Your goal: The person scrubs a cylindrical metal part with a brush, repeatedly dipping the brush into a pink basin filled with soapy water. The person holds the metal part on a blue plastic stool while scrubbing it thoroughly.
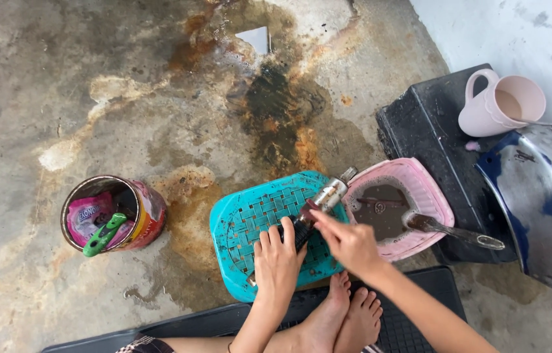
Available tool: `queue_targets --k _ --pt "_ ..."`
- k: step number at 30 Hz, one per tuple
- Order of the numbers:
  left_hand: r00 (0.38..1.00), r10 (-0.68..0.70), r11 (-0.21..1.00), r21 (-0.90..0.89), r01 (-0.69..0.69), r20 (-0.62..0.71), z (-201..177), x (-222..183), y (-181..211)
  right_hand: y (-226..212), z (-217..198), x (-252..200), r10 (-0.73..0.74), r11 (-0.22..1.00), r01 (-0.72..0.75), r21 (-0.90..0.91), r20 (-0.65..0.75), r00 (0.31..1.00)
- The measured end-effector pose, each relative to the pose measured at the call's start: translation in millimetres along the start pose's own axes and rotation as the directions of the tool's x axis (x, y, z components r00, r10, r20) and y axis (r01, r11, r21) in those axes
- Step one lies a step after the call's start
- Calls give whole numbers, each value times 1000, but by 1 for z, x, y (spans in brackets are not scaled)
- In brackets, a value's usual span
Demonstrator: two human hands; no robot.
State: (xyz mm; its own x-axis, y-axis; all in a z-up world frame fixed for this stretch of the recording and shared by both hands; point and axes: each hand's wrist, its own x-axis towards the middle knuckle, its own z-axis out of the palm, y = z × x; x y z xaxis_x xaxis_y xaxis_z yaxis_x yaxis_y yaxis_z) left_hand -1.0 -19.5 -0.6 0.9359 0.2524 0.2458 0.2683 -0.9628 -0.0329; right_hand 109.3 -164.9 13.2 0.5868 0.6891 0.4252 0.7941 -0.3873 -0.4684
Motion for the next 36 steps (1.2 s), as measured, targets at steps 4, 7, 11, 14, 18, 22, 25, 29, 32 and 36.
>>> queue_targets --k 4,7,11,14,18,22,25,29,32,36 --pt "999 -16 996 -87 19 33 3 4 -4 26 -11 15 208 975 -217 -53 -140 968" --pt "997 -14 987 -161 26 77 -2 13 -14 5 -5 21 181 982 -176 72 -82 980" --pt "996 10 973 -230 9 83 -8 18 -19 23 -10 17 194 978 -202 -44 -141 971" --pt "997 35 980 -197 -21 67 -10 21 -24 17 -11 19 290 955 -297 -23 -156 944" --pt "992 94 943 -328 -62 82 -18 30 -36 15 -4 4 -7 993 -9 -121 -134 991" --pt "974 87 931 -366 -4 210 -20 43 -44 18 -13 16 276 936 -331 -122 -333 902" --pt "952 117 885 -464 29 283 -17 45 -54 2 3 0 195 973 -215 -86 -200 960" --pt "976 127 957 -282 -73 179 -17 38 -46 7 -14 15 251 960 -275 -55 -272 929" --pt "990 103 994 -51 -99 99 -9 31 -31 -16 -4 9 192 981 -193 15 -172 966" --pt "993 88 995 46 -92 82 -14 25 -22 8 -4 16 225 974 -224 24 -69 972"
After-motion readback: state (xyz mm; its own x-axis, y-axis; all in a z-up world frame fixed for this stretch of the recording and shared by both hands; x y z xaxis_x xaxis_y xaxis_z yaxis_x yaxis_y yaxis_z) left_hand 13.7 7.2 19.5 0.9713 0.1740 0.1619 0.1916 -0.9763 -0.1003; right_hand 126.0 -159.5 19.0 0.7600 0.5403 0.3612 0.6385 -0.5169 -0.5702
